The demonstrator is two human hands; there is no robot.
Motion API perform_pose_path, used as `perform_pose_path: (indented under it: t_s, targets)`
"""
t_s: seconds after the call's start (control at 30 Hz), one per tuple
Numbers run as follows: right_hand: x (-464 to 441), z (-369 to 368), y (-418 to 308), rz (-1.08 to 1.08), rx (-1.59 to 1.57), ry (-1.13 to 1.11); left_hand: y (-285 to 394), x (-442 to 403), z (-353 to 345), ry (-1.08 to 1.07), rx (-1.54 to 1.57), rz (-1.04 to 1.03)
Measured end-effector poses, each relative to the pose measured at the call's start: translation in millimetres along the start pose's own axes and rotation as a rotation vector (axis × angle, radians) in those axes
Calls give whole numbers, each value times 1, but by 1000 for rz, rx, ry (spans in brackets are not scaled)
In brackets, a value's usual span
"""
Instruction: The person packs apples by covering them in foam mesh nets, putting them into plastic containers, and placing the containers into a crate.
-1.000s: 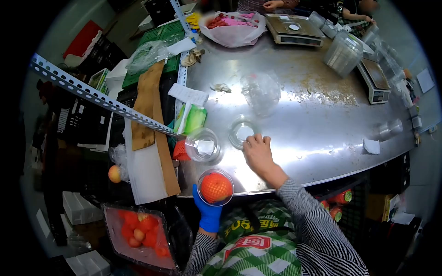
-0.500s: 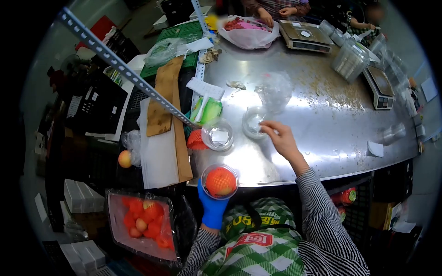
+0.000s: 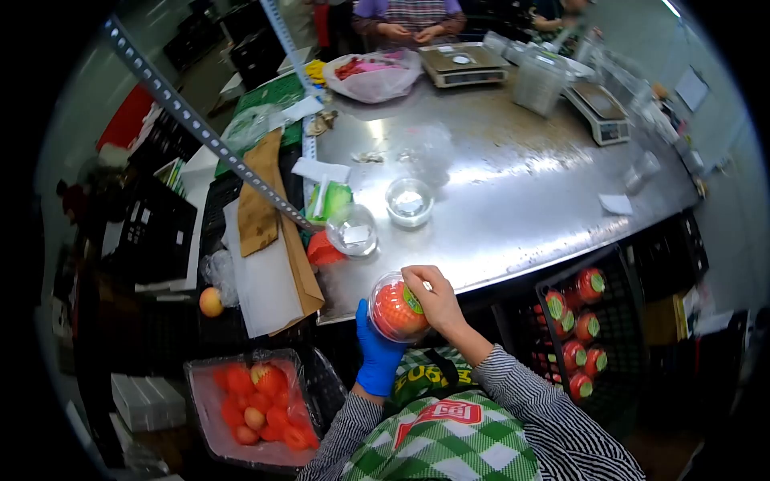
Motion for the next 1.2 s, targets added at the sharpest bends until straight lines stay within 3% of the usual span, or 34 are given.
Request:
perform_pose_path:
  t_s: [0.2, 0.33, 0.37, 0.4, 0.43, 0.5, 0.53, 0.63, 0.67, 0.77, 0.87, 0.97, 1.0, 1.1, 1.13, 1.2]
  targets:
    - [35, 23, -31, 92, 46, 32, -18, 18, -20, 55, -184, -19]
    - [61, 33, -23, 1, -47, 93, -32, 23, -8, -17, -250, 41]
    - [70, 33, -26, 24, -56, 161, -36, 25, -5, -50, -434, -5]
    - [80, 34, -21, 215, 133, 256, -40, 28, -2, -75, -615, -60]
    - [90, 33, -16, 401, 335, 334, -41, 30, -5, -103, -482, 47]
    - [104, 37, -24, 212, 16, 419, -46, 35, -15, -176, -357, 164]
    - [110, 42, -24, 253, 75, 453, -51, 32, -9, -180, -235, 225]
    - [120, 54, -30, 257, 166, 441, -60, 36, -18, -228, -570, 102]
    - [121, 56, -26, 254, 172, 478, -64, 42, -25, -210, -873, -32]
    - [120, 65, -14, 112, 22, 468, -74, 42, -35, -258, -593, 144]
    - [124, 66, -7, 166, 70, 528, -74, 40, -32, -181, -1139, -57]
    - [127, 71, 0, 227, 111, 575, -72, 30, -28, -109, -1001, 145]
    - [127, 74, 5, 154, 97, 519, -74, 27, -33, -100, -928, 223]
    - [127, 88, 8, 30, -343, 618, -84, 19, -61, -83, -780, 377]
    - [130, 101, 5, -167, -535, 530, -88, 15, -68, -103, -711, 444]
    - [133, 123, 31, -187, -865, 398, -109, 4, -87, -260, -981, 345]
Point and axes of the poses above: each hand's wrist, its own x-axis away from the middle knuckle, its own z-axis out of the back of the hand, y = z × x, the point moved 2 cm from there along -x, towards the middle knuckle, and after that the axes turned 3 degrees about z, right-handed, at the moved point
